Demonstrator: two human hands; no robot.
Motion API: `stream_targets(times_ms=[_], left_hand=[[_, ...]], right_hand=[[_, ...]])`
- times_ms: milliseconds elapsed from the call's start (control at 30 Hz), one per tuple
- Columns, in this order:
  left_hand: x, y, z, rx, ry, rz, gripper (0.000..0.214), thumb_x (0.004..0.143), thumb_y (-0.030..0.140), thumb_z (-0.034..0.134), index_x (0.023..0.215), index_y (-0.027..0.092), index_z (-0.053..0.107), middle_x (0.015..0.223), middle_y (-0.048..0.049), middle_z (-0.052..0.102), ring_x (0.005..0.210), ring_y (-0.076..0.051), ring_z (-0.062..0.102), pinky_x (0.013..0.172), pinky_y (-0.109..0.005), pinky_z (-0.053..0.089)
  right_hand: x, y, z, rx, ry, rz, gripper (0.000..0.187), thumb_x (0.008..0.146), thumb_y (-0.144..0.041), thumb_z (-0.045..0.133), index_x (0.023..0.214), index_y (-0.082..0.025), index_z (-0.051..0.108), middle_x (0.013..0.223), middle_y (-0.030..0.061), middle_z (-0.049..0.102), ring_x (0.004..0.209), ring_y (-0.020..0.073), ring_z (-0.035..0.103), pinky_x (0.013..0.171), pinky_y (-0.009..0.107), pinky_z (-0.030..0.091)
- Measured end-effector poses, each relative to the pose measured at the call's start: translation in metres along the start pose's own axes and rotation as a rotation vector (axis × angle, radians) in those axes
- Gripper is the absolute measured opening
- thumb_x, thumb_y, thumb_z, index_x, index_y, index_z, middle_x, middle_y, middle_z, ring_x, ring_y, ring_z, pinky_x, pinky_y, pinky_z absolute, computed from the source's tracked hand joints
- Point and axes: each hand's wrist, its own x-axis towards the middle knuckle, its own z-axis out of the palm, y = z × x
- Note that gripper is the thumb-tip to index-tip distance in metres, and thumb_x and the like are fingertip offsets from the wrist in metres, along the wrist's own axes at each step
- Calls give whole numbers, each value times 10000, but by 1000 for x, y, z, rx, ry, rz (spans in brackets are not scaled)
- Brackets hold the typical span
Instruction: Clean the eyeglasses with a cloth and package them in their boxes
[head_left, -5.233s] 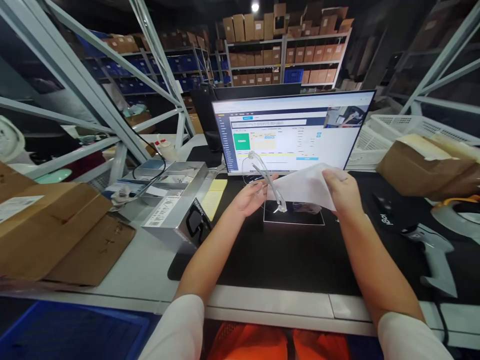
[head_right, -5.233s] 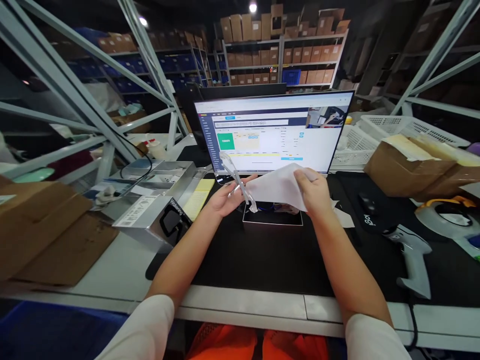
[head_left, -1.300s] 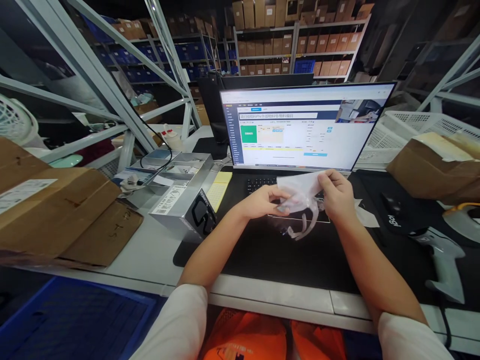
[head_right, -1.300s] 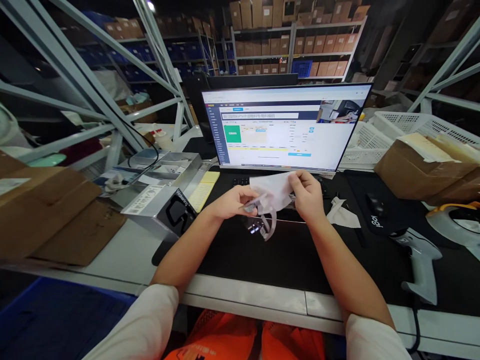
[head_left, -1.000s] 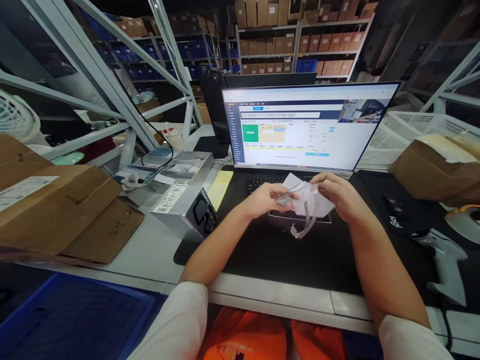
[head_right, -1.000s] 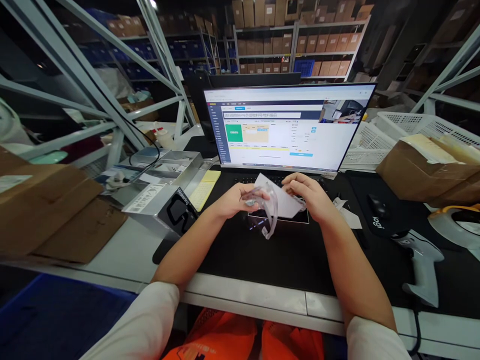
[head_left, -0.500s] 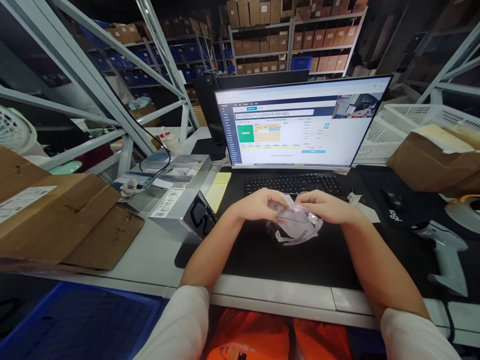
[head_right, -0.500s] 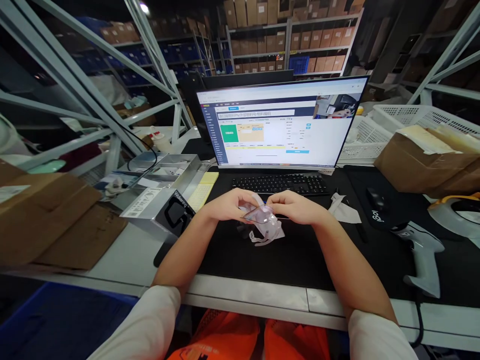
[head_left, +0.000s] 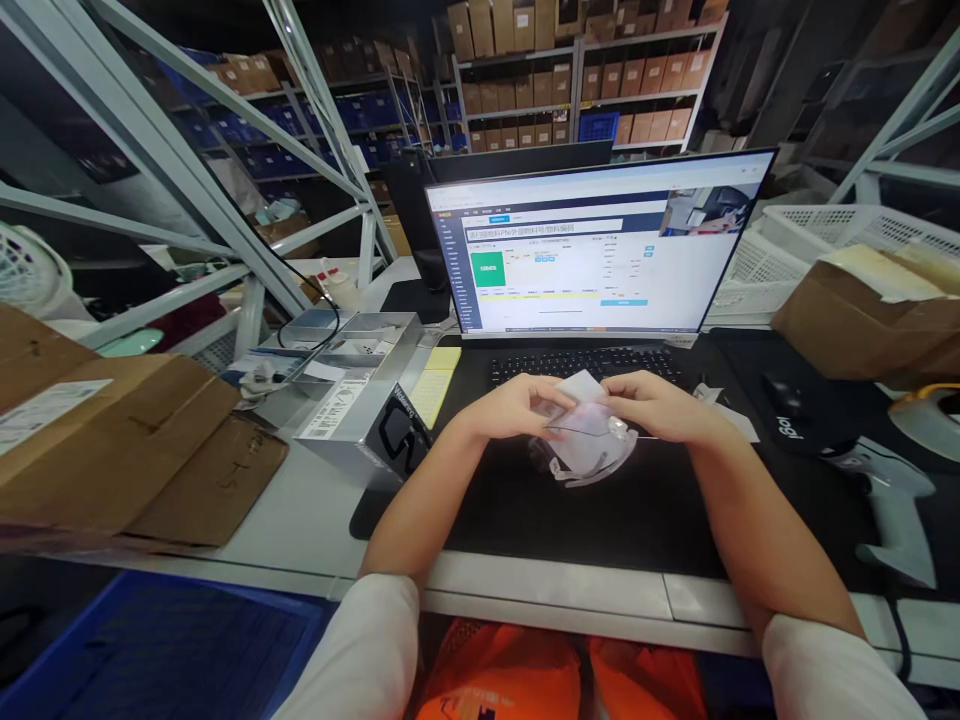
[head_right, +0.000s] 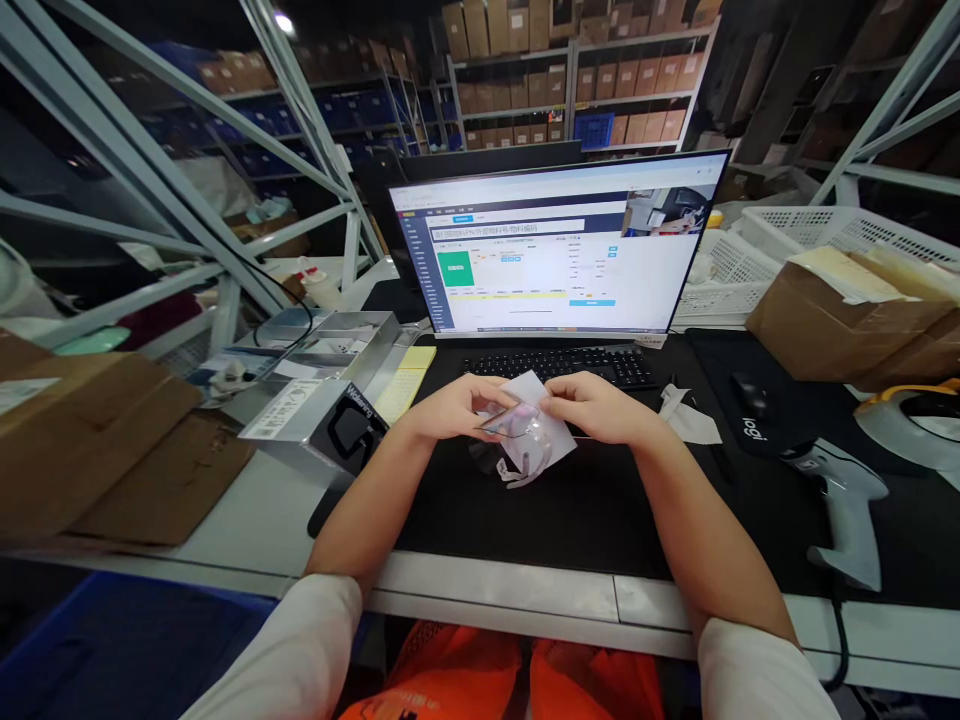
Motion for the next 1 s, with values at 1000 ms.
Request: stream_targets(times_ms=[1000], left_hand=[[16,-3,22,-601,576,123,440,504,375,994,834,158,800,1001,-55,704,905,-164,627,867,-279,445]], right_hand=[[14,26,-14,156,331,-96,505,779,-664,724,715,-181,592,676,9,590,598,117,477,577,259,366]])
